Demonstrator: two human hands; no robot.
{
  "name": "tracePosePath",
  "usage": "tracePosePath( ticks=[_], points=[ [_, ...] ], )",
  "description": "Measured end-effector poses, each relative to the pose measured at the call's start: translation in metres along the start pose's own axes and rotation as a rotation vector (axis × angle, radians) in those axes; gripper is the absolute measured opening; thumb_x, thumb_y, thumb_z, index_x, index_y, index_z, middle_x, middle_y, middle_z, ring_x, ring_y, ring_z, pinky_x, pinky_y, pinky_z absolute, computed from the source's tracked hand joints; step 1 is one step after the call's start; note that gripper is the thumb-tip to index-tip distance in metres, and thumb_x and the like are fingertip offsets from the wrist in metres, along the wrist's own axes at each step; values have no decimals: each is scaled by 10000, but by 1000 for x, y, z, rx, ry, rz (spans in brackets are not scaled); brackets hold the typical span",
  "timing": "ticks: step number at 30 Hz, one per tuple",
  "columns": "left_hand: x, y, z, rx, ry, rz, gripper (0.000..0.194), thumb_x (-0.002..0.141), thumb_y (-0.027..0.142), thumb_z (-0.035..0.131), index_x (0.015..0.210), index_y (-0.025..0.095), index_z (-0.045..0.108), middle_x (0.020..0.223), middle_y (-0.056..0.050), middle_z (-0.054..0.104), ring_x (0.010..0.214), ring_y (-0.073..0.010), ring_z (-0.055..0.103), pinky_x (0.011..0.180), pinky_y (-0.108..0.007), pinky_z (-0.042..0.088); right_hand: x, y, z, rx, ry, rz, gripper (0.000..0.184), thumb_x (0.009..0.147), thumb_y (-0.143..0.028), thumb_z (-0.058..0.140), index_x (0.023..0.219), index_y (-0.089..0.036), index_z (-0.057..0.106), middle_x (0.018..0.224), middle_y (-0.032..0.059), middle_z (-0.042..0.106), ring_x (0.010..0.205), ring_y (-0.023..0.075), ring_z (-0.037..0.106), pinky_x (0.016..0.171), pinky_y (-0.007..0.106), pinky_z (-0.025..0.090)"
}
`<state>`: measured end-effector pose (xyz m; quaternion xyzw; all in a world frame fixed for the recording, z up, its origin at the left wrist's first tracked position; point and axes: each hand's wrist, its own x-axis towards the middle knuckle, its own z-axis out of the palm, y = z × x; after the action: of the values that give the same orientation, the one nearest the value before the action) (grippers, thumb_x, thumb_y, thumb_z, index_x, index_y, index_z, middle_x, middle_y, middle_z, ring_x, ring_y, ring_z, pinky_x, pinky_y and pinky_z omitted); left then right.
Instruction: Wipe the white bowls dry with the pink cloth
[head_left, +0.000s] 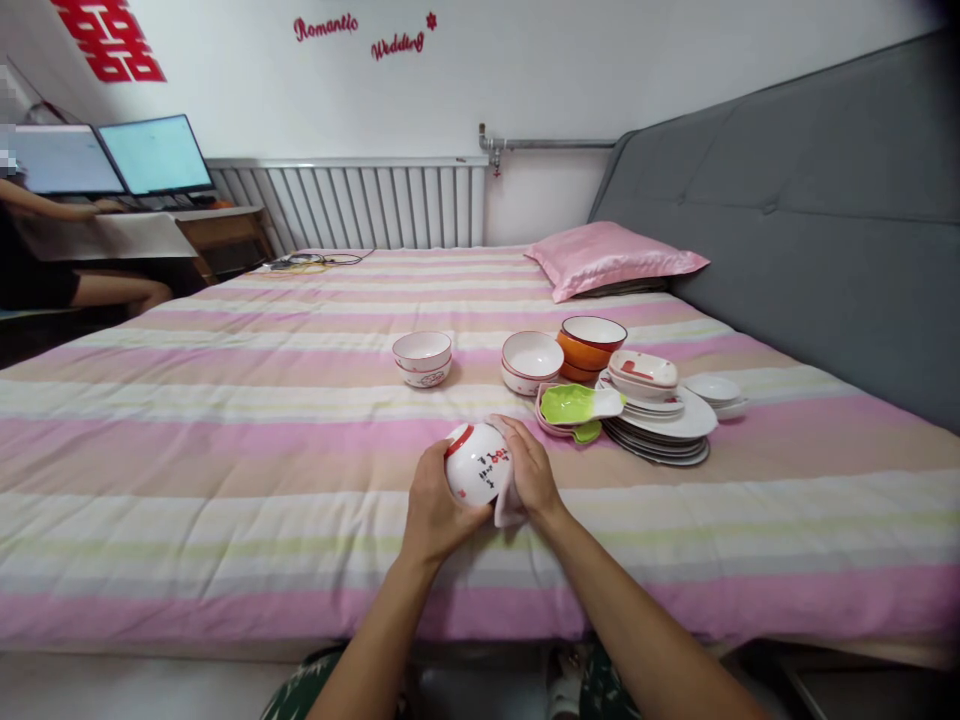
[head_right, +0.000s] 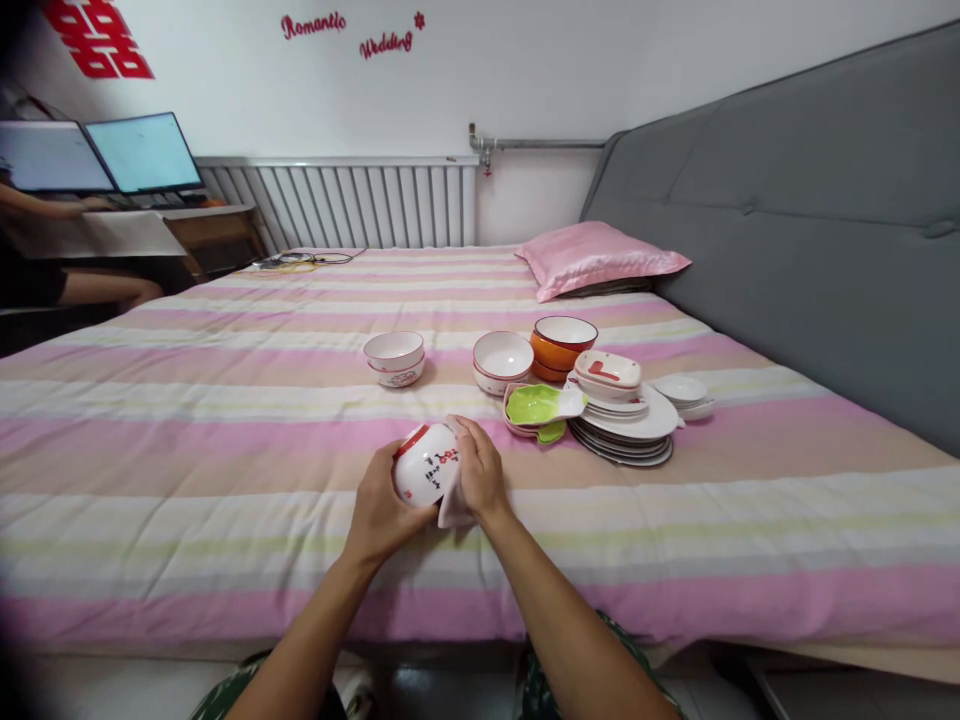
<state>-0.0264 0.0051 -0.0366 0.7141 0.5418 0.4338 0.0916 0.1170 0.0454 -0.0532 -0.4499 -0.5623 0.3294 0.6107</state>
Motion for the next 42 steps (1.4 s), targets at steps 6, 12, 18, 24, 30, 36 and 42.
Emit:
tracePosePath(
  ticks=[6,12,18,24,30,36,42],
  points=[
    [1,0,-1,-3,11,-27,716,541,340,742,1155,131,438,1073,-134,583,962,-284,601,823,-435,511,-3,-2,0,-51,-27,-46,356,939,-322,366,1149,-188,620,1225,83,633,1155,198,570,1028,384,424],
    [2,-3,-3,-8,43,-124,673,517,294,719,1121,150,459,1020,-105,603,915,-275,614,776,-410,522,-11,-19,0,-215,-82,-281,349,948,-272,354,1198,-231,593,1244,53,613,1208,189,513,1057,402,393],
    [4,-3,-6,-37,56,-186,649,530,316,713,1107,155,464,990,-98,615,874,-261,620,753,-399,524,-17,-31,0,-352,-168,-432,377,939,-217,347,1243,-236,569,1316,64,558,1288,212,441,1083,458,363],
    [5,-5,-7,-70,64,-222,629,568,376,715,1100,141,476,998,-112,623,887,-266,623,774,-410,519,-25,-36,4,-473,-212,-542,370,920,-189,381,1235,-202,574,1357,84,514,1309,220,403,1113,487,323],
    [7,-15,-8,-129,57,-233,557,595,352,671,1082,160,481,979,-87,635,853,-251,630,771,-408,518,-37,-42,11,-583,-262,-625,358,887,-180,428,1193,-206,612,1347,64,539,1334,237,364,1141,507,265],
    [6,-17,-8,-182,66,-254,527,640,396,658,1078,162,481,945,-75,637,845,-250,630,761,-400,517,-46,-46,17,-608,-294,-663,340,894,-181,442,1183,-221,615,1315,26,576,1330,228,372,1155,493,232],
    [6,-19,-3,-196,74,-174,576,651,381,650,1139,138,463,1069,-125,596,966,-280,602,854,-454,497,-46,-42,18,-650,-232,-610,336,902,-211,452,1200,-250,603,1357,23,535,1313,238,381,1142,492,240]
  ],
)
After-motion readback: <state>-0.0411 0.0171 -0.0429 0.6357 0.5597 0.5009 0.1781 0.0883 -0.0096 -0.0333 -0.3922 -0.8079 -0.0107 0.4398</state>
